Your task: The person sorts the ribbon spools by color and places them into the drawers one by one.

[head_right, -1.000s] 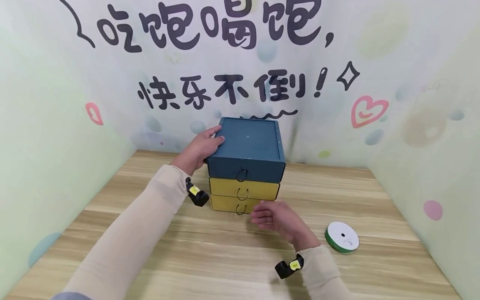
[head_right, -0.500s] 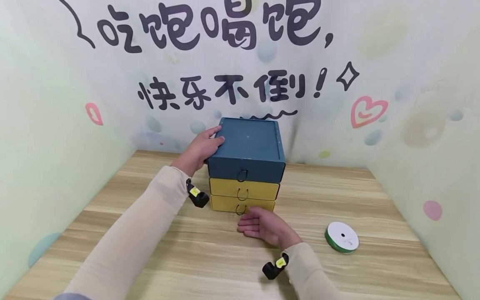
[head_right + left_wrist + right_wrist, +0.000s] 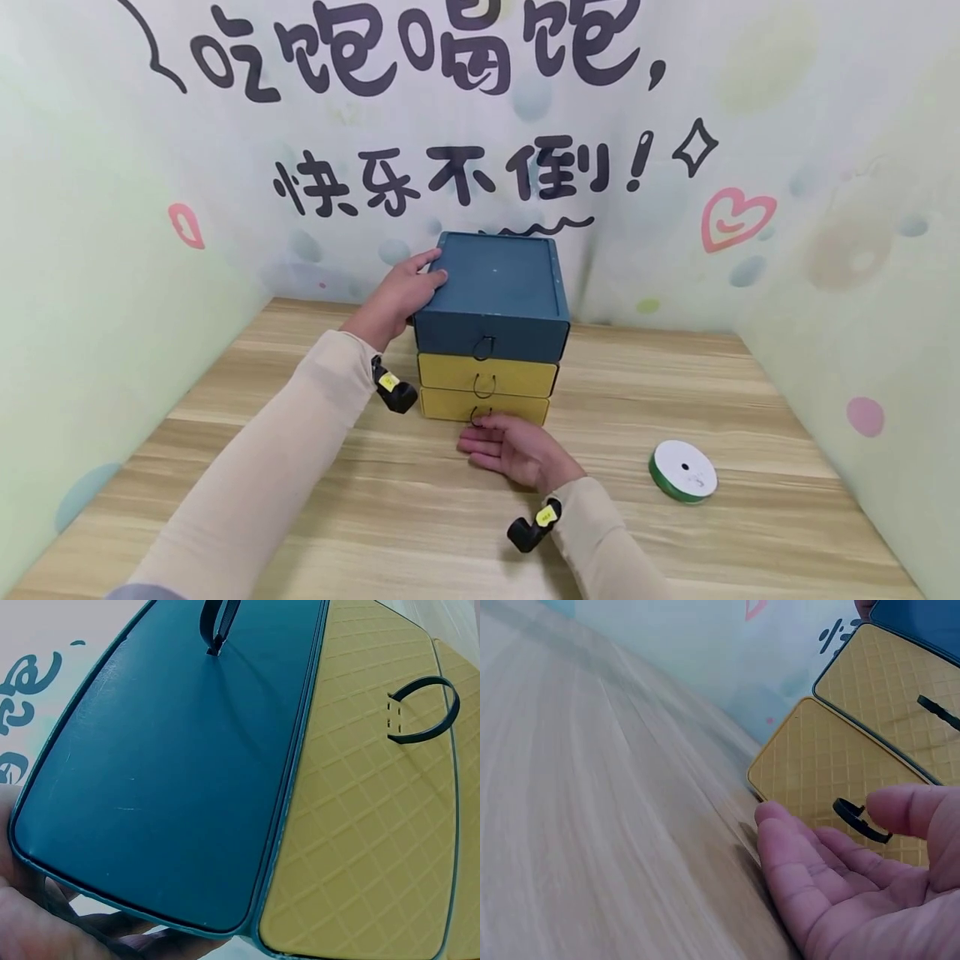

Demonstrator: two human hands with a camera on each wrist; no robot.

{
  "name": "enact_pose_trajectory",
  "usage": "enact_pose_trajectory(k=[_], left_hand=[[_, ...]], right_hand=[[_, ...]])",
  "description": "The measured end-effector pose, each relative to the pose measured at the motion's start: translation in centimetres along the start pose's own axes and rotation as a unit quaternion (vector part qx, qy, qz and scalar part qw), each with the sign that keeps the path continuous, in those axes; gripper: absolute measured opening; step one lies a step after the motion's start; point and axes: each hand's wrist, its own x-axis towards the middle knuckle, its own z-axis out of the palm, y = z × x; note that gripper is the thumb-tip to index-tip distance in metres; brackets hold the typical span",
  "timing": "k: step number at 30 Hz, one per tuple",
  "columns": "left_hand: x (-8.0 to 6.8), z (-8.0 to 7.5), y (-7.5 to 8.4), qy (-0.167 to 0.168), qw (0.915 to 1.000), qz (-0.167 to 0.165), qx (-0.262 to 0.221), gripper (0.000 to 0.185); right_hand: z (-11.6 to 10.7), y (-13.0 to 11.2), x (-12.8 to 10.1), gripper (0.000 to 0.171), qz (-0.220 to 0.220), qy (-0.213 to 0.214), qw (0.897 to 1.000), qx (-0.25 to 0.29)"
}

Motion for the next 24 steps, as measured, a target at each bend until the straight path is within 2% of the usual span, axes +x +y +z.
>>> enact_pose_trajectory(k=[6,24], left_hand=[[0.07,0.03,-0.02,0.001,1.0000,-0.002,0.003,0.052],[-0.05,0.09,-0.06,0.004,1.0000,0.005,-0.001,0.052]], right_hand=[[0.06,-0.04,0.20,0.041,0.006,-0.008,1.000,-0.011],[0.24,0.05,0.50,0.033,-0.002,-0.011,1.000,0.002]])
